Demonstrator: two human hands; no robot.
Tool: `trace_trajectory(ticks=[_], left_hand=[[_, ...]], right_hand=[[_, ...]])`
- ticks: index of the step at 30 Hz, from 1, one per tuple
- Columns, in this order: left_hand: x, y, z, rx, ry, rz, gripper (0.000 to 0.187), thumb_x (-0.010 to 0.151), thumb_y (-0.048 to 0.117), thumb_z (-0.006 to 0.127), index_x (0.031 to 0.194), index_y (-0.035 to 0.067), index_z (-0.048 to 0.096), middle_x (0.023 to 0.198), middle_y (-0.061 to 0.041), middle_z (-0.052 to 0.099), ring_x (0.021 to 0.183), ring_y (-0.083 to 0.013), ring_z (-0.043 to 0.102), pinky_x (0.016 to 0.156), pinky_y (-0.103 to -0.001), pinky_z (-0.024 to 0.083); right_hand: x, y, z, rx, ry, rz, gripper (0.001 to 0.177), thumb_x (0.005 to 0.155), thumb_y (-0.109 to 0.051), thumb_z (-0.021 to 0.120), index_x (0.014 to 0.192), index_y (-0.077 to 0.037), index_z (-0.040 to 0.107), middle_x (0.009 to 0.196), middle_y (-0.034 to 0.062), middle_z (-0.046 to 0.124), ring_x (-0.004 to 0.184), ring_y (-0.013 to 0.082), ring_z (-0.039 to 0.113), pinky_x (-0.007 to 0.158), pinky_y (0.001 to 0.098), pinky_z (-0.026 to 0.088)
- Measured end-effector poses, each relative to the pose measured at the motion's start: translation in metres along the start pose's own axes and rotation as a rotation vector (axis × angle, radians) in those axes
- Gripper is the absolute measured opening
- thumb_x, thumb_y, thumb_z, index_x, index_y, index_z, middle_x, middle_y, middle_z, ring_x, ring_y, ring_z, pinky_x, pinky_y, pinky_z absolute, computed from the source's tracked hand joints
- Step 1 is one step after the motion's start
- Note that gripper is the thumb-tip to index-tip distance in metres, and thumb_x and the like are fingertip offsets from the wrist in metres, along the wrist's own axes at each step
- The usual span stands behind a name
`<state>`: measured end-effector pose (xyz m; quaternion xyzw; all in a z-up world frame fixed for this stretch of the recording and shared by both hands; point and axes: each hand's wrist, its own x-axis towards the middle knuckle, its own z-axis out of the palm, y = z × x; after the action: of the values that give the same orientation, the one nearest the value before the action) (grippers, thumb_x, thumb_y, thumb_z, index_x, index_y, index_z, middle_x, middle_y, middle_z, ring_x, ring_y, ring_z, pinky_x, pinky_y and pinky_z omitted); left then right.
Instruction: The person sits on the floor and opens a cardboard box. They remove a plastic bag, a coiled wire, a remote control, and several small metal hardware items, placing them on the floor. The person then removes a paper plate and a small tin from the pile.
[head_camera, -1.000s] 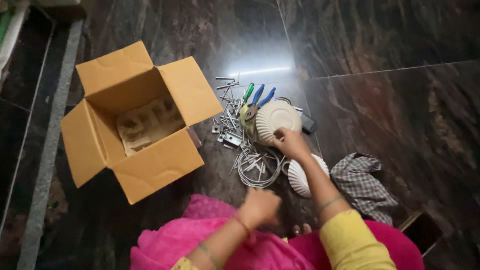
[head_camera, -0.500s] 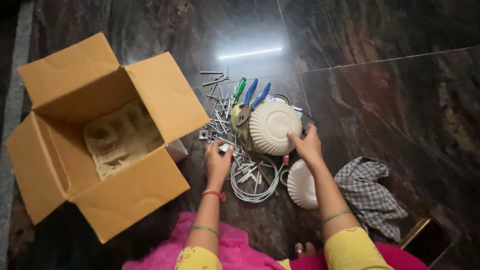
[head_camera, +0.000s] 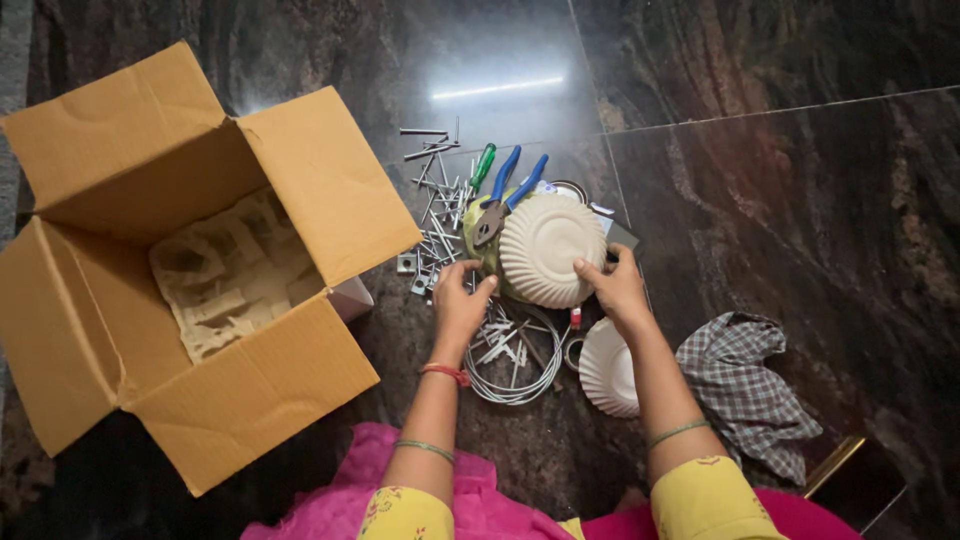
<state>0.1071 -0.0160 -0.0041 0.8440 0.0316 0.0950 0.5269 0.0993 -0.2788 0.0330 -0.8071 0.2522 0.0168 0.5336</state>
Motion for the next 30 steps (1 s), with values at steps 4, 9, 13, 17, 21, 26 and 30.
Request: trace_trajectory(ticks=[4,9,13,17,21,26,30], left_hand=[[-0.006,0.002,-0.005,0.042,-0.027,-0.154,0.035,0.075,0.023,0.084,0.105,0.006,0.074,0.109,-0.015,0.069,0.097,-0.0319,0.066,0.087,-0.04,0.053],[-0.006,0.004,-0.002,0.059,0.001,-0.066,0.035,0.076,0.023,0.085,0.104,0.006,0.073,0.112,-0.017,0.068,0.106,-0.0354,0.065,0.094,-0.043,0.051],[-0.012,0.002,-0.004,0.066,-0.055,-0.021,0.039,0.075,0.024,0.085,0.107,0.006,0.071,0.116,-0.018,0.068,0.111,-0.0365,0.064,0.097,-0.043,0.05],[-0.011,0.013,-0.011,0.152,-0.155,-0.072,0.043,0.073,0.026,0.086,0.11,0.008,0.072,0.117,-0.019,0.068,0.112,-0.0374,0.063,0.098,-0.044,0.049],[-0.01,0.028,-0.013,0.224,-0.26,-0.048,0.049,0.072,0.026,0.086,0.114,0.008,0.07,0.117,-0.018,0.068,0.112,-0.038,0.062,0.097,-0.045,0.049],[-0.001,0.039,-0.008,0.134,-0.258,0.013,0.052,0.077,0.027,0.083,0.121,0.005,0.066,0.119,-0.02,0.068,0.115,-0.0381,0.063,0.098,-0.045,0.049],[-0.002,0.032,-0.007,0.069,-0.3,-0.051,0.053,0.08,0.029,0.081,0.124,0.004,0.065,0.122,-0.018,0.069,0.116,-0.0349,0.065,0.099,-0.042,0.05]], right_hand=[[0.003,0.003,0.0,-0.018,0.008,0.02,0.089,0.079,-0.038,0.084,0.147,0.003,0.044,0.126,0.0216,0.068,0.114,0.0267,0.068,0.096,0.037,0.054],[0.004,0.01,0.004,-0.101,0.068,0.007,0.092,0.077,-0.042,0.086,0.146,0.003,0.045,0.132,0.0244,0.064,0.118,0.0303,0.066,0.098,0.0393,0.052],[0.002,0.019,0.003,-0.127,0.082,0.003,0.096,0.075,-0.042,0.088,0.147,0.003,0.044,0.13,0.0247,0.065,0.117,0.0315,0.067,0.098,0.04,0.053],[0.002,0.018,-0.003,0.068,0.044,0.101,0.093,0.071,-0.032,0.092,0.141,0.003,0.041,0.121,0.018,0.067,0.105,0.0264,0.069,0.085,0.0402,0.057],[0.009,0.014,-0.018,0.415,-0.162,0.224,0.05,0.082,-0.026,0.084,0.124,-0.004,0.067,0.107,0.0092,0.07,0.087,0.0191,0.064,0.073,0.0356,0.05],[0.015,0.009,-0.022,0.51,-0.167,0.295,0.038,0.088,-0.027,0.076,0.12,-0.009,0.067,0.106,0.0029,0.068,0.088,0.0144,0.062,0.08,0.0392,0.055],[0.018,0.013,-0.017,0.437,-0.16,0.277,0.044,0.086,-0.028,0.076,0.124,-0.008,0.065,0.109,0.0053,0.071,0.094,0.0182,0.067,0.083,0.0399,0.054]])
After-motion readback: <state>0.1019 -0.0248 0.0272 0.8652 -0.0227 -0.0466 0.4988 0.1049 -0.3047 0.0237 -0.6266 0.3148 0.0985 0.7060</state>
